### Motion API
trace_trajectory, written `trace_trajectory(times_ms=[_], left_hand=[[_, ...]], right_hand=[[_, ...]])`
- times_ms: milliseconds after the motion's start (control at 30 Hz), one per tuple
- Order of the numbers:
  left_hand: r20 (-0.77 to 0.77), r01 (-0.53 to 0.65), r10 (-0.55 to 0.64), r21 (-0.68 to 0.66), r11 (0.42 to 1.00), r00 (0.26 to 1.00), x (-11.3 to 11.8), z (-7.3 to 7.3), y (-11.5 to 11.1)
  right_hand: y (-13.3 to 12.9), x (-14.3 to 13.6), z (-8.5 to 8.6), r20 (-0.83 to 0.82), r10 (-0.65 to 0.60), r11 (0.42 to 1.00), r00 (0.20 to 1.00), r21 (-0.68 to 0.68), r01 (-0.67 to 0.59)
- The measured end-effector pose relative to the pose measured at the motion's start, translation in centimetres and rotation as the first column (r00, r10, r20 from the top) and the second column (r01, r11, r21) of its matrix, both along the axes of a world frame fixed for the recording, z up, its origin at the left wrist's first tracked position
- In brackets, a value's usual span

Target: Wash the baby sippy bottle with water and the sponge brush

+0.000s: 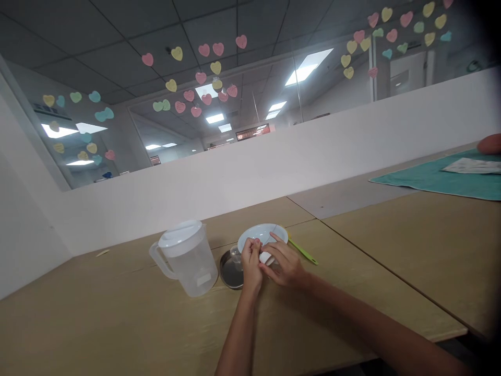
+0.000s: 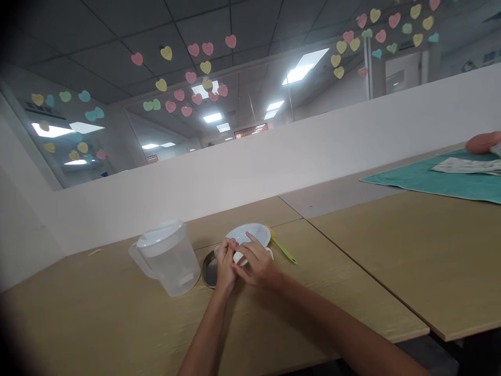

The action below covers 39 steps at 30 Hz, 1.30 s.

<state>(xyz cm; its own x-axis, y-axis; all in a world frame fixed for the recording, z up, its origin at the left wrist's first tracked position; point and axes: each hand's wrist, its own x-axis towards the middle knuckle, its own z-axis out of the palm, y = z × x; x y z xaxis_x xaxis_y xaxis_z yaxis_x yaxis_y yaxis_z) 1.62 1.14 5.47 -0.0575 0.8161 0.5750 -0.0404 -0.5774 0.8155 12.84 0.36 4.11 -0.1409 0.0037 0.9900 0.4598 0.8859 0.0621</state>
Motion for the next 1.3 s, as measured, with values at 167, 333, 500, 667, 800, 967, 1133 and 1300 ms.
trace_trajectory(times_ms=[167,333,500,667,800,967,1133,1300], left_hand=[[0.041,0.036,-0.034,-0.048,0.998,0.999,-0.3,-0.1,0.5],[-0.101,-0.066,0.071,0.051,0.997,0.992,-0.6,-0.5,0.2],[-0.305,-0.197,0.247,0.185,0.963,0.920,-0.8,-2.3,-0.3],[-0.520,-0.236,0.364,0.297,0.925,0.772,-0.5,-4.5,-0.4],[-0.617,-0.247,0.406,0.330,0.911,0.674,-0.4,-4.8,-0.3],[-0.634,-0.247,0.442,0.376,0.893,0.634,-0.6,-4.6,-0.2],[-0.652,-0.244,0.471,0.412,0.878,0.593,-0.7,-5.0,0.1],[-0.676,-0.227,0.449,0.395,0.890,0.584,-0.7,-4.7,-0.2]], right_hand=[[-0.4,-0.1,0.1,0.028,0.019,1.000,0.999,0.019,-0.020],[0.5,0.7,-0.4,0.069,0.013,1.000,0.998,0.010,-0.014],[1.4,1.4,-1.1,-0.158,0.032,0.999,0.987,0.010,-0.030],[1.7,1.2,-1.6,-0.411,-0.001,0.984,0.911,-0.161,-0.072],[2.6,1.4,-2.8,-0.288,-0.028,0.944,0.957,-0.321,-0.069],[3.2,1.6,-3.8,-0.158,0.025,0.946,0.987,-0.315,-0.075],[3.1,1.6,-3.6,-0.046,0.042,0.971,0.998,-0.234,-0.052],[3.2,1.8,-3.7,-0.062,0.017,0.962,0.998,-0.271,-0.033]])
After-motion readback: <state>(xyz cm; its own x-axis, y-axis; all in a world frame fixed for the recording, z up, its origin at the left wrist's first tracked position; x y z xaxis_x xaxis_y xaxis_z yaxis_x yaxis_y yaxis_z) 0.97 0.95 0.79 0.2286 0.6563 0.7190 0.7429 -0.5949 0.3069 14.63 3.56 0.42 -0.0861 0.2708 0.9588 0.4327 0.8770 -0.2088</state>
